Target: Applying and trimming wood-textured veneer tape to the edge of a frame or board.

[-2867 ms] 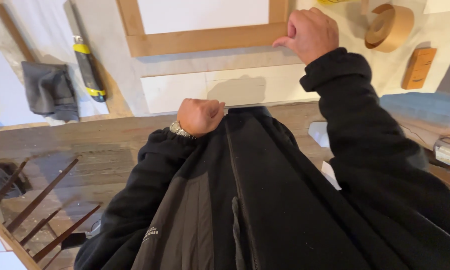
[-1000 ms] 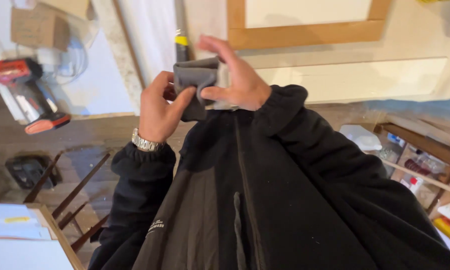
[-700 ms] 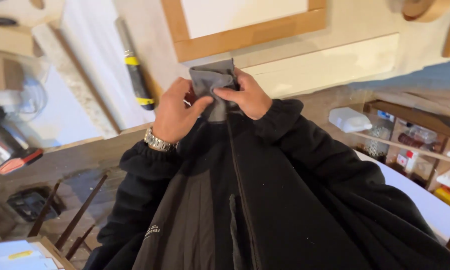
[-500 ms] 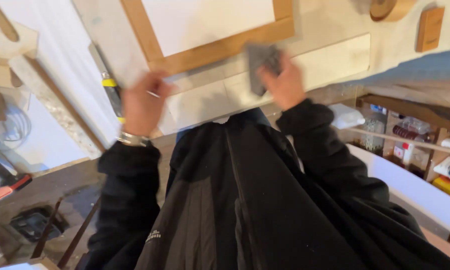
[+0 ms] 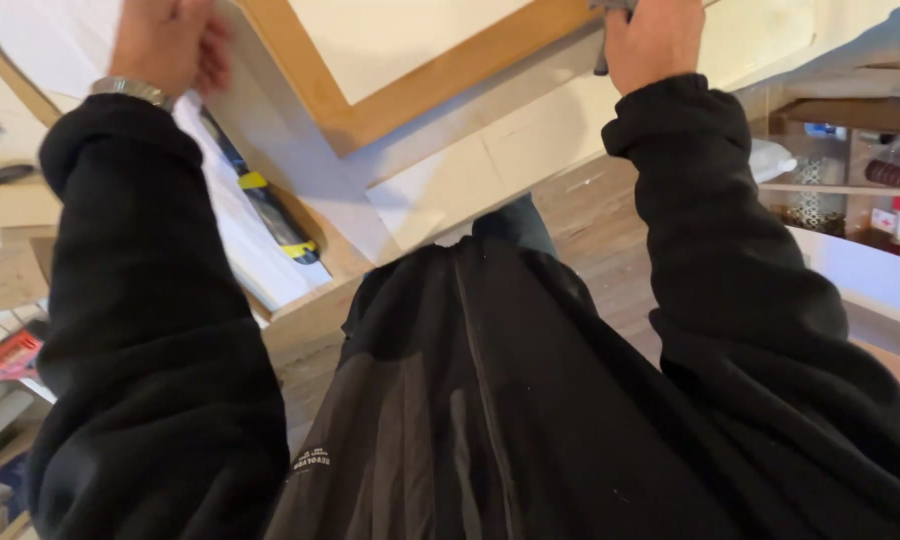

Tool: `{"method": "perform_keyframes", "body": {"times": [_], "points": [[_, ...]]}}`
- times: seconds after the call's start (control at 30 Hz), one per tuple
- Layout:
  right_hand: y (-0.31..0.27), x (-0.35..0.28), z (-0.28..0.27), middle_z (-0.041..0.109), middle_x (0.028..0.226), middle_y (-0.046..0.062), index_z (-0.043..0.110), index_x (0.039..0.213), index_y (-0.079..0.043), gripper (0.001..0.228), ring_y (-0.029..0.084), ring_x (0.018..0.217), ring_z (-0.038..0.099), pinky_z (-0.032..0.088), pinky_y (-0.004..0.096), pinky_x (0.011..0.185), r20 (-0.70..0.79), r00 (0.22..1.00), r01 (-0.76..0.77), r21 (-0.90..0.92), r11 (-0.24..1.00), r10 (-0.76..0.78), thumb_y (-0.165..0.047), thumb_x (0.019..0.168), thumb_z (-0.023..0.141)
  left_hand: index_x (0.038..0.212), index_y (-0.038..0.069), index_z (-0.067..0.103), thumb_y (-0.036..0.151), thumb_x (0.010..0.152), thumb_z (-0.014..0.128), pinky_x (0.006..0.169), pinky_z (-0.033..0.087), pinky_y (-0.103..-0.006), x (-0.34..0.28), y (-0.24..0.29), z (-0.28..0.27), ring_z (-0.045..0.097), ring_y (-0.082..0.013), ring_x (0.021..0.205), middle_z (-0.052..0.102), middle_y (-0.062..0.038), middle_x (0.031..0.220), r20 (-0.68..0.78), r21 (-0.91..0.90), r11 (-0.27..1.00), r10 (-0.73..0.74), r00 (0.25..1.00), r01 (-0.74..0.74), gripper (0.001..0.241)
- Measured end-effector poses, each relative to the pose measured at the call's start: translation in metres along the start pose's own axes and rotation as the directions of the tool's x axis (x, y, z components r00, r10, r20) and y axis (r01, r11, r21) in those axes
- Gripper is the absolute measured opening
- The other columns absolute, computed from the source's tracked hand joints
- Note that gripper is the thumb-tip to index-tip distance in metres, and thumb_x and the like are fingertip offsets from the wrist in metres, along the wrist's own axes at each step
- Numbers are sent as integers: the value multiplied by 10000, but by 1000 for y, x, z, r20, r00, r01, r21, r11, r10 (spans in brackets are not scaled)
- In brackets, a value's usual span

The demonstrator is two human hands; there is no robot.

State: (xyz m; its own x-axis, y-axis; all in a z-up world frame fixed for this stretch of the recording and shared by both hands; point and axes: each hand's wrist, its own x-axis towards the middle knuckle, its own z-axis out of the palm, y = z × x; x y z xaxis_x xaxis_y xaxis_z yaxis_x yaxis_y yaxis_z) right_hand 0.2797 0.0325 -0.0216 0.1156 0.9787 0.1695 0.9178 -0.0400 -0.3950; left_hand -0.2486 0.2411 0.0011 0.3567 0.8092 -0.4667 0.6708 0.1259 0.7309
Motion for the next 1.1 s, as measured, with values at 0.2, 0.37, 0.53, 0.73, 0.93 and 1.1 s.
{"method": "perform_keyframes", "body": {"times": [0.2, 0.37, 0.53, 0.73, 0.93, 1.1], "points": [[-152, -45, 74, 642, 1117, 172, 647, 1207, -59, 325, 366, 1069, 626, 526, 472, 903, 112, 994, -12, 182, 983, -8, 14, 896, 587, 1004, 5, 594, 240, 1205, 389, 503, 489, -275, 18, 21, 10, 646, -146, 582, 643, -67, 729, 205, -186, 980, 109, 973, -71, 371], [-185, -17, 27, 619, 1170, 168, 658, 1214, -99, 429, 369, 1097, 600, 522, 451, 912, 292, 953, -36, 386, 922, -85, -32, 790, 648, 1008, 30, 571, 307, 1209, 453, 435, 443, -281, 8, 52, 1, 596, -155, 501, 604, -77, 650, 174, -179, 984, 51, 984, -19, 362], [-30, 3, 3, 698, 1033, 198, 682, 1161, -19, 195, 422, 982, 644, 506, 519, 862, 42, 949, -306, -90, 948, 311, -110, 996, 733, 995, 43, 594, 286, 1188, 451, 464, 457, -270, 6, 49, -3, 586, -133, 516, 624, -55, 669, 278, -121, 993, 32, 960, 2, 342], [-106, -12, 64, 646, 1235, 184, 666, 1286, -43, 429, 402, 1177, 608, 486, 473, 1027, 22, 989, -148, 85, 985, 147, 18, 866, 606, 930, 28, 645, 311, 1140, 463, 467, 468, -276, 4, 59, -3, 597, -130, 508, 642, -38, 646, 375, 65, 994, -109, 921, 91, 396], [-240, -27, 60, 626, 1118, 156, 655, 1289, -101, 488, 360, 1114, 602, 516, 444, 965, 321, 940, -7, 350, 937, -113, 35, 843, 515, 982, 21, 661, 300, 1125, 484, 469, 465, -299, 9, 52, -5, 592, -135, 512, 631, -37, 641, 400, 5, 992, -116, 909, 124, 360], [-103, 5, -3, 642, 1245, 174, 665, 1308, -20, 468, 403, 1182, 601, 513, 467, 1017, -8, 1000, 16, 177, 984, -15, 83, 854, 621, 1024, 8, 726, 261, 1080, 562, 502, 484, -311, 1, 50, -6, 594, -146, 520, 665, -48, 683, 488, 43, 998, 14, 873, -40, 306]]}}
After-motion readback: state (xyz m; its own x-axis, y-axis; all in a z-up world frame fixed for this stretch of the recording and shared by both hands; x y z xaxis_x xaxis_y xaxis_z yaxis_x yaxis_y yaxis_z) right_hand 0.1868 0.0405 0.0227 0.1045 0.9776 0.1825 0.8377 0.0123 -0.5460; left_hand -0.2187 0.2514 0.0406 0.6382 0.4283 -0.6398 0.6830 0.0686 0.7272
